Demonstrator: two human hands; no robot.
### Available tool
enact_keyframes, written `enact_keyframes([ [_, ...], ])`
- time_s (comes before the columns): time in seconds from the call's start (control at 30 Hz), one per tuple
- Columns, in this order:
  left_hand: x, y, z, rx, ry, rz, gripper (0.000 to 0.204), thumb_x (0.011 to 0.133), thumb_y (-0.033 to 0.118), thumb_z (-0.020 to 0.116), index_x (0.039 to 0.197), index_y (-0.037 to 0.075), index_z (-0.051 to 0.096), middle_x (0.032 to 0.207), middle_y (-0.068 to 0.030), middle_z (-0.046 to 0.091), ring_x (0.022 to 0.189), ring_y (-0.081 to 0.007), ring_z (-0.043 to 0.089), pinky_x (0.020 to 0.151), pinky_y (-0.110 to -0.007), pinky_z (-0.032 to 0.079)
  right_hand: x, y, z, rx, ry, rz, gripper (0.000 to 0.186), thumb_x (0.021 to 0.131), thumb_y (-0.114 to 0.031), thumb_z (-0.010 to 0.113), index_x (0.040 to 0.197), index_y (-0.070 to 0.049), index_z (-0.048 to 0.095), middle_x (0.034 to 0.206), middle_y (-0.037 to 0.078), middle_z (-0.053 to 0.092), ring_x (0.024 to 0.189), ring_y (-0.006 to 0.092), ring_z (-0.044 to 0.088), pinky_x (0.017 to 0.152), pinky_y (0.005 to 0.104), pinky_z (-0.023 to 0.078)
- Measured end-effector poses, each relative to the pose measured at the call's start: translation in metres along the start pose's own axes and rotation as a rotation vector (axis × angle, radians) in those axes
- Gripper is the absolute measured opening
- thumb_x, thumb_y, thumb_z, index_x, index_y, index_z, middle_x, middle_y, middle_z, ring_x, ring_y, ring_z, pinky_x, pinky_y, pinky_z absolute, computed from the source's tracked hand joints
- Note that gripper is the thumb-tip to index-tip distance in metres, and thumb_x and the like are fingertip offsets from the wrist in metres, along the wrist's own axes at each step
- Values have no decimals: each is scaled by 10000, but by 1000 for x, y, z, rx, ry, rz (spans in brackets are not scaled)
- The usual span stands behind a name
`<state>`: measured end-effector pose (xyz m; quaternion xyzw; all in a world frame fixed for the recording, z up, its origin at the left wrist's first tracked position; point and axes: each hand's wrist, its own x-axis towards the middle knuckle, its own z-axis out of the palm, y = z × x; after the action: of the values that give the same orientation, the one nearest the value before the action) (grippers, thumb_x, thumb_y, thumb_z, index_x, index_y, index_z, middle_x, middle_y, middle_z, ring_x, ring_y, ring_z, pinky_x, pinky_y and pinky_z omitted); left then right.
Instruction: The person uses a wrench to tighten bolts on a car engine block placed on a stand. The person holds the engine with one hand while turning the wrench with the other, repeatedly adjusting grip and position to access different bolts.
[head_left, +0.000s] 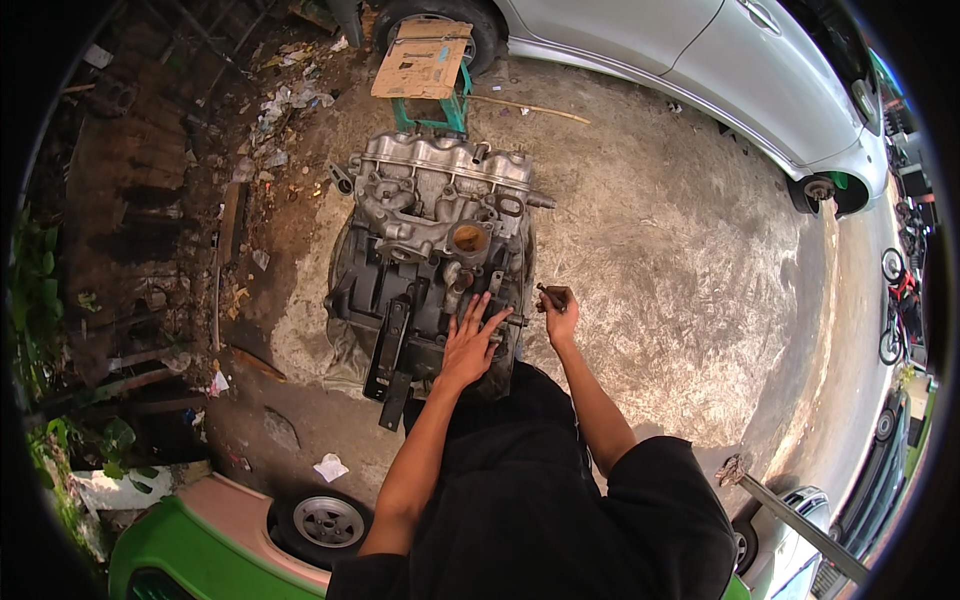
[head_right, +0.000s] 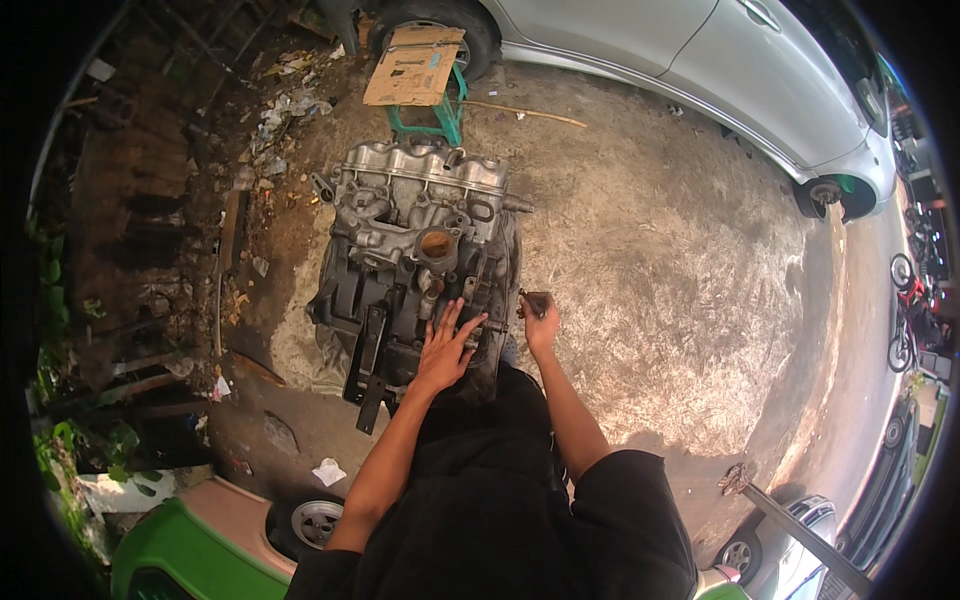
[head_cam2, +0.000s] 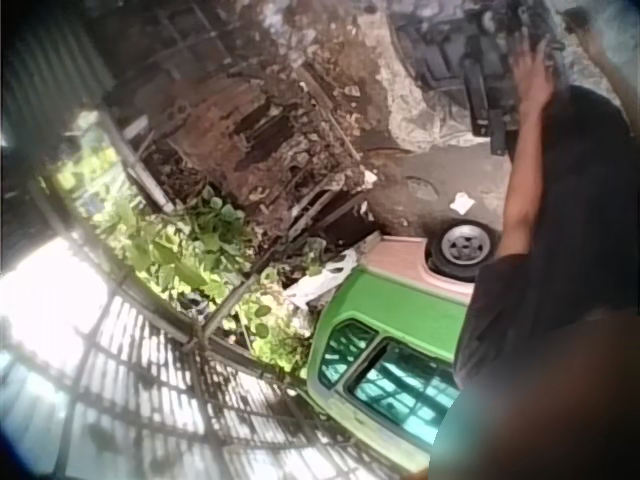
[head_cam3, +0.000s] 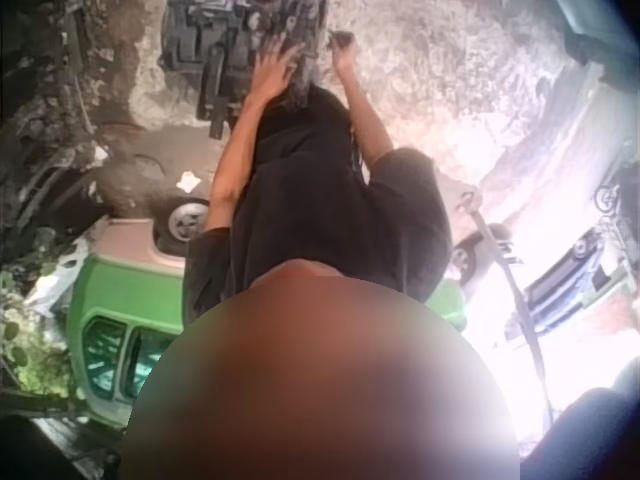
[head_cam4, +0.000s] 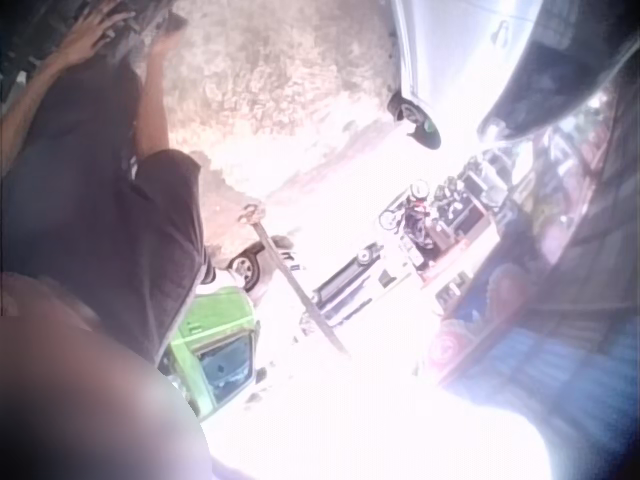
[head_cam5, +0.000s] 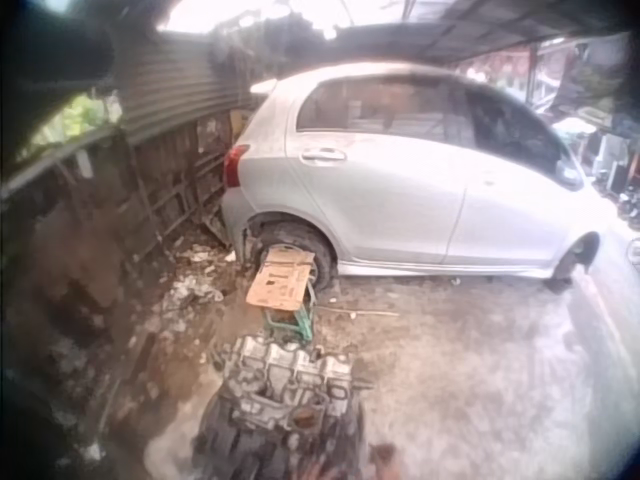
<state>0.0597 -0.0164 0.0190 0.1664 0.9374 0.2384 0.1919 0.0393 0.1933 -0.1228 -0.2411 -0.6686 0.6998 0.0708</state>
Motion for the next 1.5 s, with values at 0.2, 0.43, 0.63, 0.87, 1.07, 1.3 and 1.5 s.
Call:
enact_keyframes([
  [0.2, 0, 1, -2, 3, -11, -8, 758, 914, 142, 690, 1532, 395, 331, 1678, -3, 95, 1544, -240, 103, 1195, -603, 205, 17, -11, 16, -59, 32, 118, 192, 1005, -166, 596, 989, 25, 604, 723, 90, 635, 598, 163, 615, 560, 320, 499],
  [0.43, 0, 2, -2, 12, -25, -20, 760, 921, 152, 686, 1535, 403, 315, 1676, 1, 91, 1543, -240, 102, 1200, -601, 205, 69, 28, 27, -203, -93, 297, 349, 1038, -284, 488, 982, 42, 600, 685, 119, 594, 555, 210, 559, 526, 363, 426],
  [0.63, 1, 2, -2, 18, -41, -27, 759, 920, 147, 684, 1535, 398, 317, 1676, 0, 92, 1545, -238, 96, 1198, -600, 209, 105, 58, 35, -434, -140, 360, 421, 1001, -334, 506, 995, 67, 634, 924, 296, 676, 885, 434, 667, 771, 468, 497],
  [0.87, 1, 0, -3, -7, -56, -31, 748, 920, 166, 687, 1527, 409, 324, 1677, -21, 75, 1547, -245, 75, 1212, -593, 167, 106, 23, 39, -292, -312, 327, 300, 999, -253, 517, 919, 26, 594, 641, 87, 576, 470, 181, 506, 429, 352, 374],
  [1.07, 1, -1, -1, -1, -66, -31, 750, 922, 162, 684, 1528, 412, 321, 1679, -12, 52, 1548, -234, 65, 1214, -596, 166, 117, 17, 47, -427, -405, 461, 364, 967, -278, 539, 1028, 71, 626, 755, 182, 663, 592, 267, 635, 500, 401, 465],
  [1.3, 2, -2, 0, 0, -59, -28, 750, 919, 165, 690, 1526, 411, 325, 1679, -10, 51, 1547, -236, 65, 1205, -614, 178, 121, 4, 55, -580, -436, 404, 367, 936, -236, 556, 1078, 96, 623, 917, 256, 691, 694, 324, 696, 537, 422, 522],
  [1.5, 1, -3, 1, -3, -49, -19, 745, 918, 167, 692, 1523, 410, 330, 1677, -17, 61, 1546, -241, 70, 1202, -620, 181, 113, -7, 61, -566, -372, 409, 350, 902, -211, 572, 1053, 98, 640, 958, 281, 691, 755, 355, 711, 593, 465, 566],
])
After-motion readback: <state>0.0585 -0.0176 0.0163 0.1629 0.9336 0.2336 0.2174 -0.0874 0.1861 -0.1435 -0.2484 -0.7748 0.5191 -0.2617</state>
